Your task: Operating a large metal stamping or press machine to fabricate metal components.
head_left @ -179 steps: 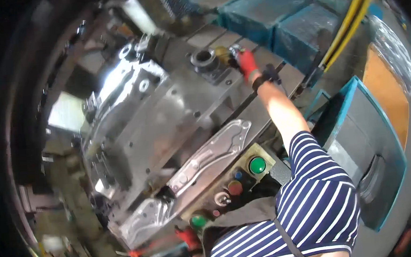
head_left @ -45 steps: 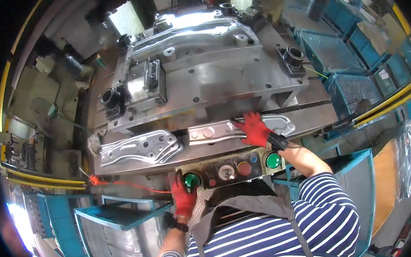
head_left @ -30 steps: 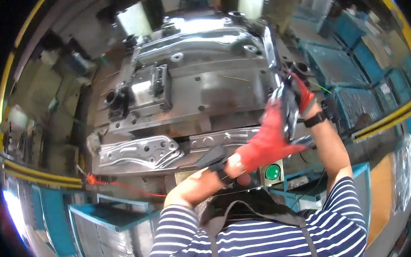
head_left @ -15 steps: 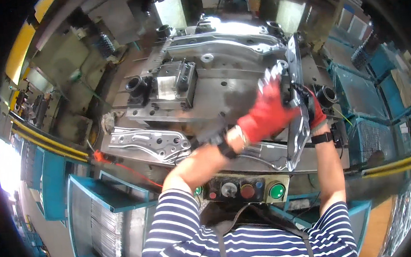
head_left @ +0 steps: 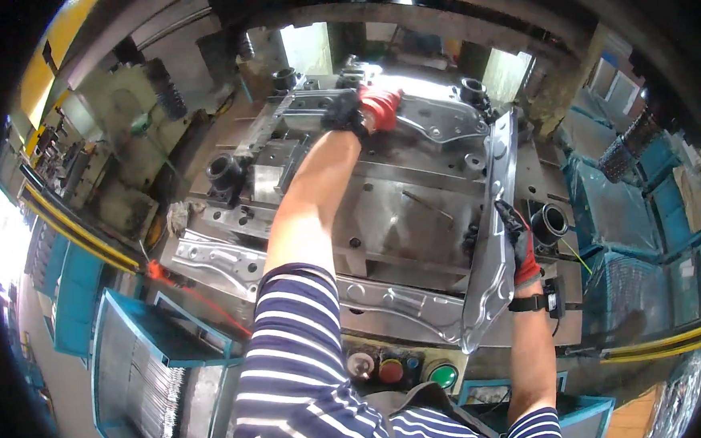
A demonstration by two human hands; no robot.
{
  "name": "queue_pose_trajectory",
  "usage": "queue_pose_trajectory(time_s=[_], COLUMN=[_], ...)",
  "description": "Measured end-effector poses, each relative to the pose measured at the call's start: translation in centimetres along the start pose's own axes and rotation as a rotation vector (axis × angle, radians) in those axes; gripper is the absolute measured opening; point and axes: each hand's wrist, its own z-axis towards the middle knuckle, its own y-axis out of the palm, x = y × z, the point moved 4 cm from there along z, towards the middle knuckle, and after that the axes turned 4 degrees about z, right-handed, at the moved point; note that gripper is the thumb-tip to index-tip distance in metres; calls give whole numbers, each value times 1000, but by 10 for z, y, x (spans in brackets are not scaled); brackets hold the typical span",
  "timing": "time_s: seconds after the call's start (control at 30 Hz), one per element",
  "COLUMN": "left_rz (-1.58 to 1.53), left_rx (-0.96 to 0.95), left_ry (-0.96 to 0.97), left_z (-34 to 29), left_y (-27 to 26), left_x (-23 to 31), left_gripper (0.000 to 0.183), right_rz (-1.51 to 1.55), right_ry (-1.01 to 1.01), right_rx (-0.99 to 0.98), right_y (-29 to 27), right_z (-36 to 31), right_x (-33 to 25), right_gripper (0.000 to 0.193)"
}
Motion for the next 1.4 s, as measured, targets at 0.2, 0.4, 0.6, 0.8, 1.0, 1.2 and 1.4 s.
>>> queue_pose_trajectory(time_s=[0.2,0.4,0.6,0.8,1.0,1.2,1.4], left_rz=[110,174,192,159,52,-126,-765], left_rx=[693,646,187,28,187,431,751], left_ry=[178,211,-30,-119,-475,-810,-1104], left_z=[-114,-317,-462,-470,-485,-505,-515], left_y=[-49,-129,-32,81,116,126,166], left_x=[10,22,-64,-124,-126,-106,-111], left_gripper=[67,59,77,67,68,87,83], right_rz=[-29,-199,-327,-585,-614,-1669,-1941], right_ry=[27,-112,-189,-381,-152,-759,-829], right_rx=[51,28,-53,-117,-125,-335,-474], right_y=[-63,-101,-94,-109,-59,116,200], right_z=[34,21,32,41,30,97,194], right_x=[48,20,17,3,-23,-59,-21], right_gripper=[30,33,36,39,43,58,61])
